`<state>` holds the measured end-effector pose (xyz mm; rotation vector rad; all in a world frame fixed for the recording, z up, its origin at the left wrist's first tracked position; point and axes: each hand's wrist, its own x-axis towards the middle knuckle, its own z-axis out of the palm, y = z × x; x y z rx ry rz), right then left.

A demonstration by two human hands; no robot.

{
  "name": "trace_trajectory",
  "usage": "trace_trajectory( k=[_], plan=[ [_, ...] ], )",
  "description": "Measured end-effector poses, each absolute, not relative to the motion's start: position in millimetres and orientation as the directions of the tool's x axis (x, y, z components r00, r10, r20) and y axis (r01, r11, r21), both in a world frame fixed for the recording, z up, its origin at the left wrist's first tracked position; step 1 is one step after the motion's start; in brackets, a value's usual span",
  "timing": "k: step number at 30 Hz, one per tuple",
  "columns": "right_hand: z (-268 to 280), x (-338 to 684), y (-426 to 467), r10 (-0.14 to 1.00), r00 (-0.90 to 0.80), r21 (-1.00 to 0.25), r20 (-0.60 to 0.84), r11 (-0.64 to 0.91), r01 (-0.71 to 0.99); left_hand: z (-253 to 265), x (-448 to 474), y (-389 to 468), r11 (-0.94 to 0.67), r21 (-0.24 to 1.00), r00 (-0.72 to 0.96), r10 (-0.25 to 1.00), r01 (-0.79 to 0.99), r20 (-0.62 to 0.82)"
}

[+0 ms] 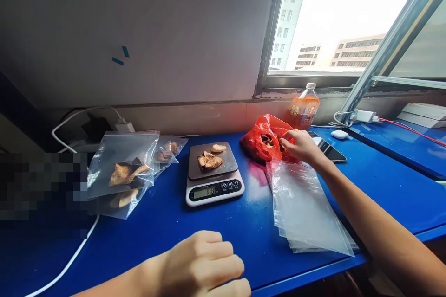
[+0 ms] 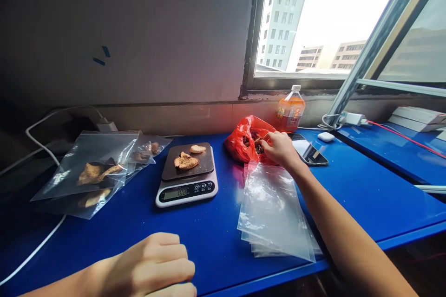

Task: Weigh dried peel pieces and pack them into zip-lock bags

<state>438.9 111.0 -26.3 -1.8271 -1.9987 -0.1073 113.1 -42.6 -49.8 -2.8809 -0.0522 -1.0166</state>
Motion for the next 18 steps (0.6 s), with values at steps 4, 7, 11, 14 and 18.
trace_trajectory(
  k=[4,7,11,14,18],
  plan=[
    [-6.6,444.4,81.5,0.957,-0.224,-0.237,0.185,0.265,0.935,-43.3,117.6,-33.3,-0.997,0.047,0.815,0.079,0.064,0.573],
    [-7.3,446.5,67.6,0.905,-0.426,-0.260,-0.005,0.410,0.874,-39.3,107.3,-37.6,-0.980,0.148,0.833,0.189,0.130,0.519],
    [-17.1,442.7,69.0,0.894,-0.445,-0.119,0.042,0.447,0.887,-37.5,101.1,-36.4,-0.974,0.172,0.821,0.215,0.145,0.529],
    [-21.4,438.9,71.6,0.901,-0.431,-0.083,0.048,0.434,0.897,-39.0,101.5,-32.4,-0.965,0.203,0.803,0.249,0.163,0.541],
    [-25.4,436.7,70.7,0.913,-0.398,-0.046,0.089,0.403,0.914,-50.3,96.2,-36.8,-0.961,0.239,0.741,0.262,0.140,0.618]
  ],
)
